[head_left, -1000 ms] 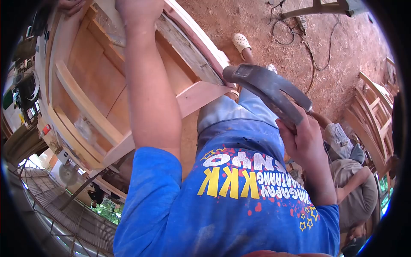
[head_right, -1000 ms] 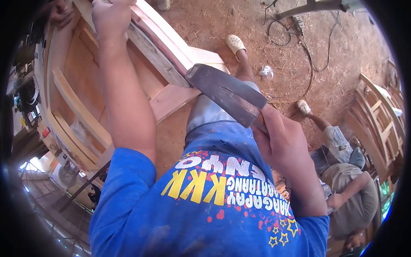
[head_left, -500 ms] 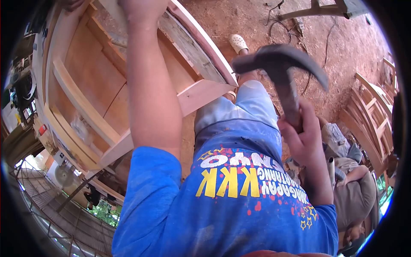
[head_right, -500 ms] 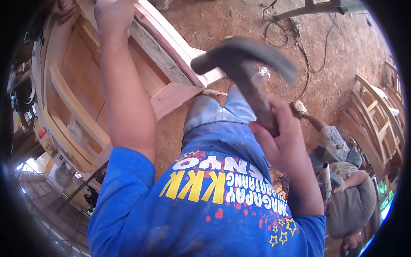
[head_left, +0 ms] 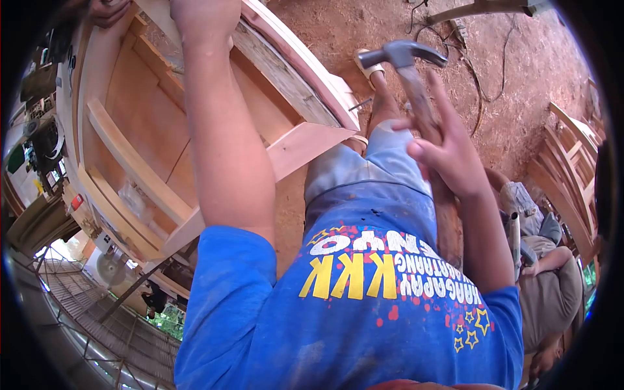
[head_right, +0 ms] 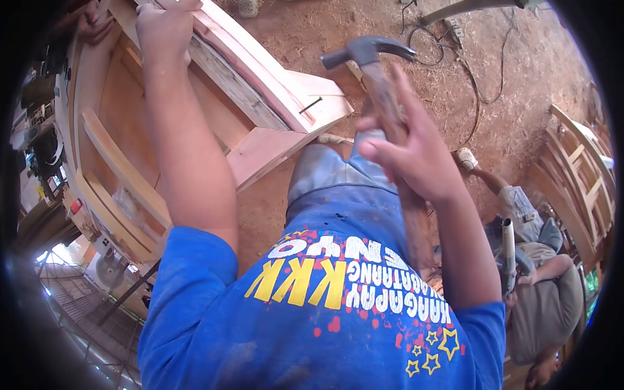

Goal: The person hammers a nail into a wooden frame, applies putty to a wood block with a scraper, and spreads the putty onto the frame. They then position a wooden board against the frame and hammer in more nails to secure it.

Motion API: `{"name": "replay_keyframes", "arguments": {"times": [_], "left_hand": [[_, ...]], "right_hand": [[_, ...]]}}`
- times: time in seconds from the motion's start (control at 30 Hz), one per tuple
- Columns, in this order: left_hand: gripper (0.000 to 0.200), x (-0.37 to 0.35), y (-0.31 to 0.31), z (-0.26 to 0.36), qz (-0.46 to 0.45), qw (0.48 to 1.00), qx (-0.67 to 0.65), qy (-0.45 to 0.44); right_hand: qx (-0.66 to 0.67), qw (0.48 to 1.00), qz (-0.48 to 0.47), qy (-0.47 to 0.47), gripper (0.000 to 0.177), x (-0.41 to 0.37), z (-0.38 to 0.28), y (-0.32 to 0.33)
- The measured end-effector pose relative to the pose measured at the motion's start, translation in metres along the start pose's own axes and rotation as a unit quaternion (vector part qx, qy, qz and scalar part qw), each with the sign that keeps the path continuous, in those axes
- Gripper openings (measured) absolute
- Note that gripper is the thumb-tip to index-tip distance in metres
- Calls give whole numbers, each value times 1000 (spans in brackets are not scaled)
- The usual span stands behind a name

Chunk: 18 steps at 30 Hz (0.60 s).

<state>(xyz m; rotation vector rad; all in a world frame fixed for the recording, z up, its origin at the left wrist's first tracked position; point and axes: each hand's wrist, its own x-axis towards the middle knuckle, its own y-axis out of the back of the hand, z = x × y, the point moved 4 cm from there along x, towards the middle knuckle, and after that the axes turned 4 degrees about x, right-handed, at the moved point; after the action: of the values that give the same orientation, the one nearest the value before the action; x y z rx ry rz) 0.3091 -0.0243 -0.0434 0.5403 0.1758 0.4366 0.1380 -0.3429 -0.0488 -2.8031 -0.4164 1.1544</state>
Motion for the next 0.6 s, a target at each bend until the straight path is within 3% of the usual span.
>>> {"name": "replay_keyframes", "arguments": {"times": [0.03,0.13,0.23,0.37,0.53,0.6], "left_hand": [[70,-1,1,2,4,1000,13,-7],[70,-2,0,7,19,999,8,-35],[68,-14,0,12,11,998,-48,-48],[54,-7,-2,3,-3,998,-61,-32],[41,1,-5,2,0,998,-57,-32],[44,-9,2,15,-52,995,-80,-9]], "right_hand": [[-5,1000,-17,-1,131,16,3,-5],[73,995,-61,-12,138,49,14,-24],[112,986,-120,22,136,52,3,-47],[-20,995,-97,31,134,51,-10,-56],[-1,995,-102,-13,127,53,-5,-60],[-8,995,-100,-17,126,51,-4,-62]]}}
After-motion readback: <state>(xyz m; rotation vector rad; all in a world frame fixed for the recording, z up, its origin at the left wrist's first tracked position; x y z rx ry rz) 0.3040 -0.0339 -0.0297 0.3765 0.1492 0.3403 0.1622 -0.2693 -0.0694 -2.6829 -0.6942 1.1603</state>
